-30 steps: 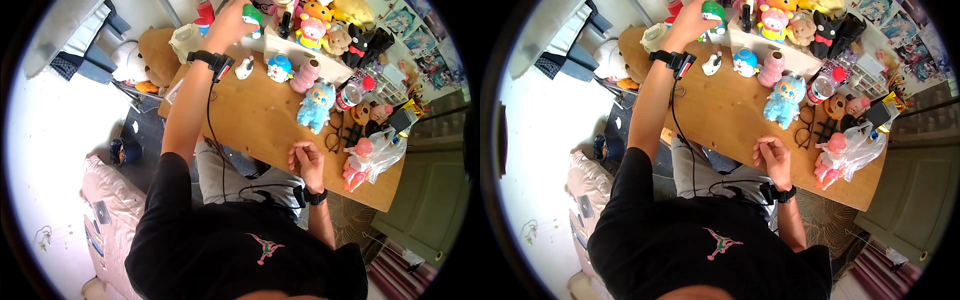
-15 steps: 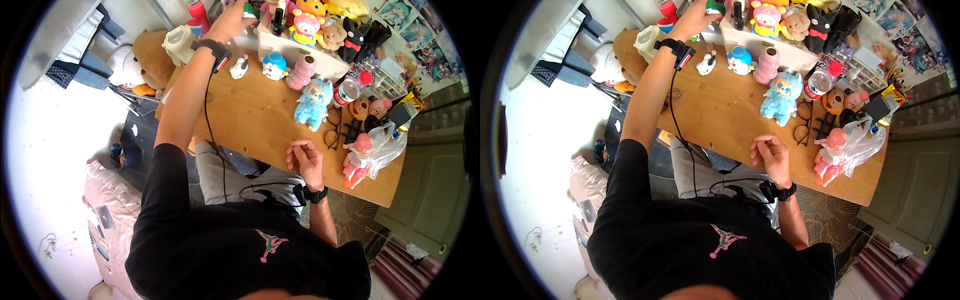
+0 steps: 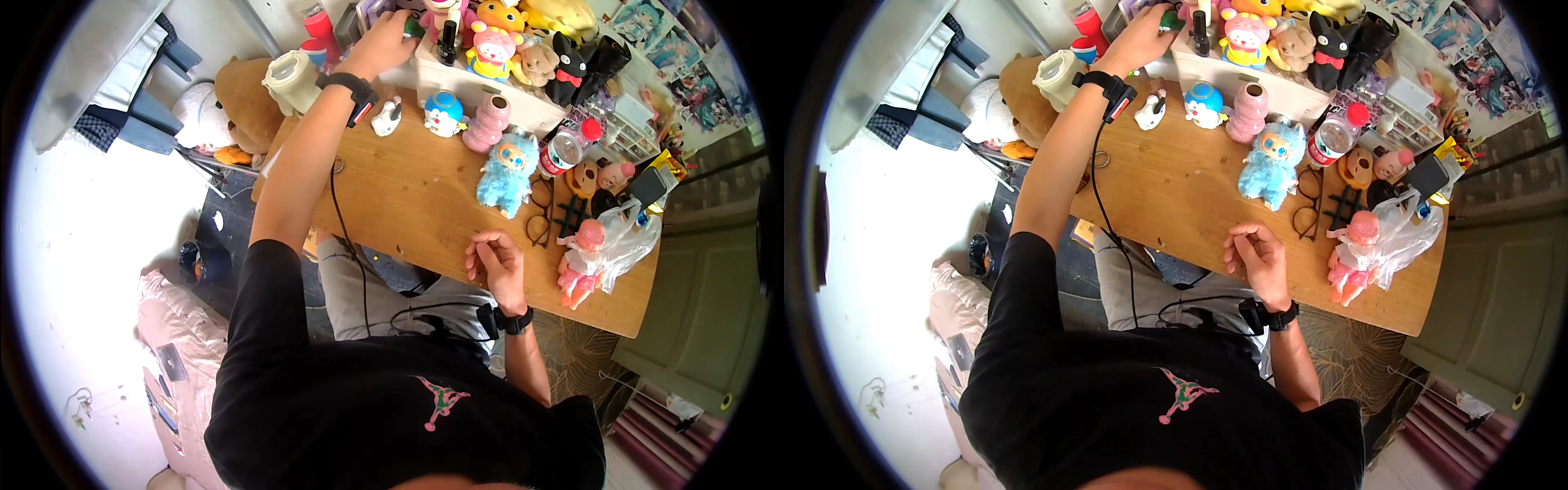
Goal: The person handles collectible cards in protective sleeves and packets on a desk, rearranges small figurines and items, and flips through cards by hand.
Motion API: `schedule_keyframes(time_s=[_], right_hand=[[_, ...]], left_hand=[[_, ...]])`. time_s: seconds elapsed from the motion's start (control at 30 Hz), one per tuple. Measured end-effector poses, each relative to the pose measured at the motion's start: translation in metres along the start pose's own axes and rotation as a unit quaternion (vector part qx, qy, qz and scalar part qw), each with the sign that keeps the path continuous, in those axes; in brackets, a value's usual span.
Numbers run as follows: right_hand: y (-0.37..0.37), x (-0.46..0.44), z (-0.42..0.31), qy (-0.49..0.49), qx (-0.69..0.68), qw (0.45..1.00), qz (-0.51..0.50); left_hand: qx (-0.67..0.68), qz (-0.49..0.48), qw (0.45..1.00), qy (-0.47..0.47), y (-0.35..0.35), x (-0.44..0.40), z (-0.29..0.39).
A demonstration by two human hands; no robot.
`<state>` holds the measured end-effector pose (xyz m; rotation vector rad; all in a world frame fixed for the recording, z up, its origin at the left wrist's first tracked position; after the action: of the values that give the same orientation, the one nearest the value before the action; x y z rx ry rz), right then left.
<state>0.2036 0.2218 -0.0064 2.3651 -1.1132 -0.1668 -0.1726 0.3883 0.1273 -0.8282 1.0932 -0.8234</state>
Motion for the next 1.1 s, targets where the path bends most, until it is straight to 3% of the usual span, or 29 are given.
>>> schedule_keyframes(time_s=[0.17,0.23,0.27,0.37,0.43,0.5,0.73,0.93,1.1], right_hand=[[0.0,0.0,-0.001,0.001,-0.003,1.0,0.003],[-0.001,0.002,-0.002,-0.001,-0.001,1.0,0.003],[-0.001,0.001,-0.002,0.004,0.004,1.0,0.009],[-0.001,0.002,0.0,0.006,0.008,1.0,0.019],[0.0,0.002,0.0,0.011,0.014,1.0,0.006],[-0.002,0.002,0.0,0.017,0.022,1.0,0.007],[0.001,0.002,-0.003,0.008,0.023,0.999,0.021],[0.002,0.001,-0.003,0.001,0.026,1.0,0.014],[0.001,0.002,-0.003,0.009,0.033,0.999,0.019]], left_hand=[[0.018,0.103,0.994,0.013,-0.013,0.012,-0.001],[0.068,0.209,0.967,0.128,-0.087,0.044,0.049],[0.04,0.218,0.975,0.03,-0.101,0.062,0.052],[0.112,0.179,0.976,-0.051,-0.09,0.099,0.055],[0.128,0.07,0.988,-0.046,-0.07,0.124,0.092],[0.078,0.127,0.989,-0.003,-0.044,0.142,0.111],[0.108,0.101,0.988,-0.039,0.009,0.146,0.113],[0.112,0.117,0.986,-0.035,0.014,0.144,0.103],[0.178,0.175,0.967,-0.05,-0.041,0.16,0.088]])
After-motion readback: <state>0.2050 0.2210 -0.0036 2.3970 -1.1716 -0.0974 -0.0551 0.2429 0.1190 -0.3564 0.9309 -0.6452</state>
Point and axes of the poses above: each hand's wrist, its own x-axis away from the middle knuckle, its own y-axis out of the palm, z = x × y, the point moved 8 cm from there along -x, towards the middle knuckle, and after that the axes turned 9 degrees about -x, right-handed, at the moved point
